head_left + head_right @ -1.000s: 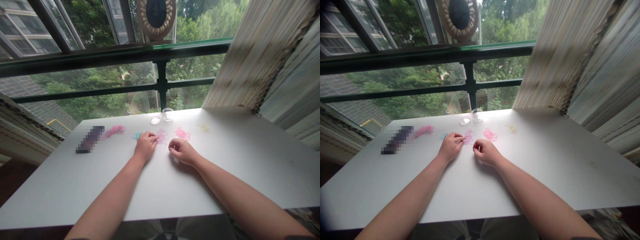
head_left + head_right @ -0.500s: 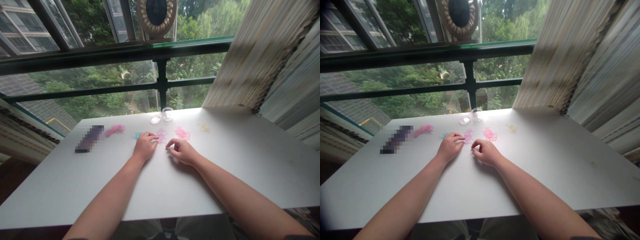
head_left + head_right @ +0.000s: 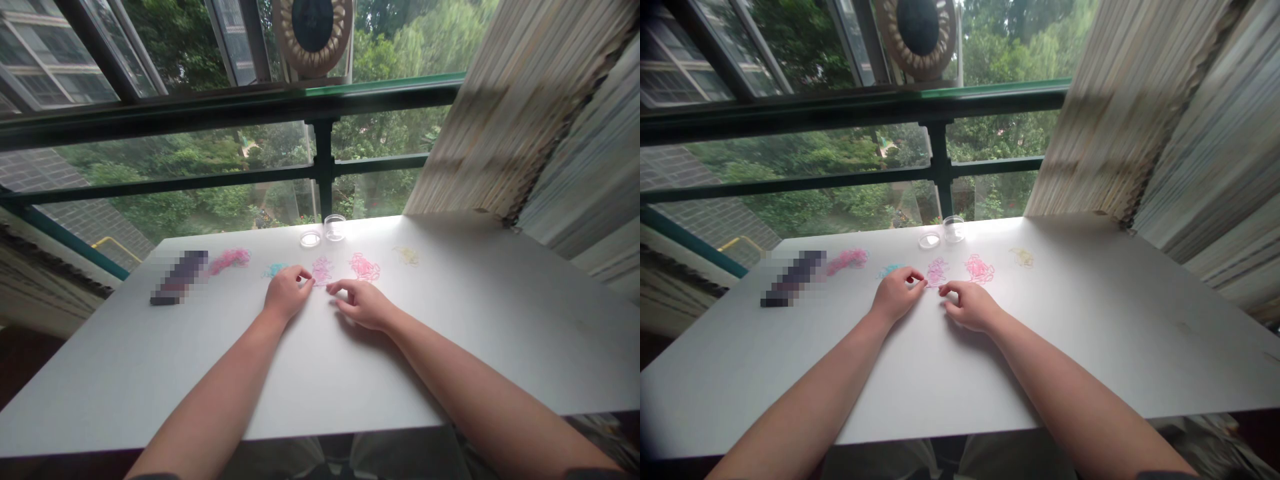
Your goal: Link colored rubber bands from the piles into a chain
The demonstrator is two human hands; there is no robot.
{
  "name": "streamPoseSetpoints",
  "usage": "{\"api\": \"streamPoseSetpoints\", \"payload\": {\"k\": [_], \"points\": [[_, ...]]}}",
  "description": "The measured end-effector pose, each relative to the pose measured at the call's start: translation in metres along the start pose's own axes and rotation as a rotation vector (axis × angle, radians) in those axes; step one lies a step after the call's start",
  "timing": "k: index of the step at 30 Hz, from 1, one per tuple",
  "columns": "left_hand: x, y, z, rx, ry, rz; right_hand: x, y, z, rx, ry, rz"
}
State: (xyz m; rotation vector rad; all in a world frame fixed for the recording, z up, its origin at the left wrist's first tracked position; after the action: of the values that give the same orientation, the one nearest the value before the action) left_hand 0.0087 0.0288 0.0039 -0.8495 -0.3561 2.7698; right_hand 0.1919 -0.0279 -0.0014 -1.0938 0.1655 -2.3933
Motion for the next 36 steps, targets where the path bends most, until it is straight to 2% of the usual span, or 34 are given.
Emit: {"api": "streamPoseSetpoints", "payload": {"k": [6,12,20,28,36], "points": [[0.002,0.005,0.003,0.074,0.091,0.052,-0.001,0.0,0.0,-0.007,-0.019,0.01],[-0.002,0.003,0.0,0.071,0.109,0.045,0.002,0.0,0.0,0.003,-0.012,0.03],[-0.008,0.003,-0.003,0.052,0.251,0.057,0.02,0.003,-0.006,0.105,0.082,0.196],[-0.006,0.002,-0.005,0.085,0.258,0.037,0.015,-0.004,-0.011,0.051,0.17,0.155],[-0.004,0.002,0.001,0.071,0.233,0.045,0.015,-0.008,-0.01,0.068,0.19,0.089]]}}
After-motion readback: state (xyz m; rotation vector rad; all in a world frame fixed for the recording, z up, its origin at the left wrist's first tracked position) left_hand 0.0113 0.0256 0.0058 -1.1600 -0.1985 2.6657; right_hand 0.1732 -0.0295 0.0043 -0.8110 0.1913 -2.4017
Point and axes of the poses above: each hand's wrist, its own y-axis away from the middle knuckle, its own z-axis out of the back of the hand, x = y × z, the point moved 2 cm from there along -y, towards the middle knuckle, and after that the axes turned 11 degrees about z, right-handed, at the moved point
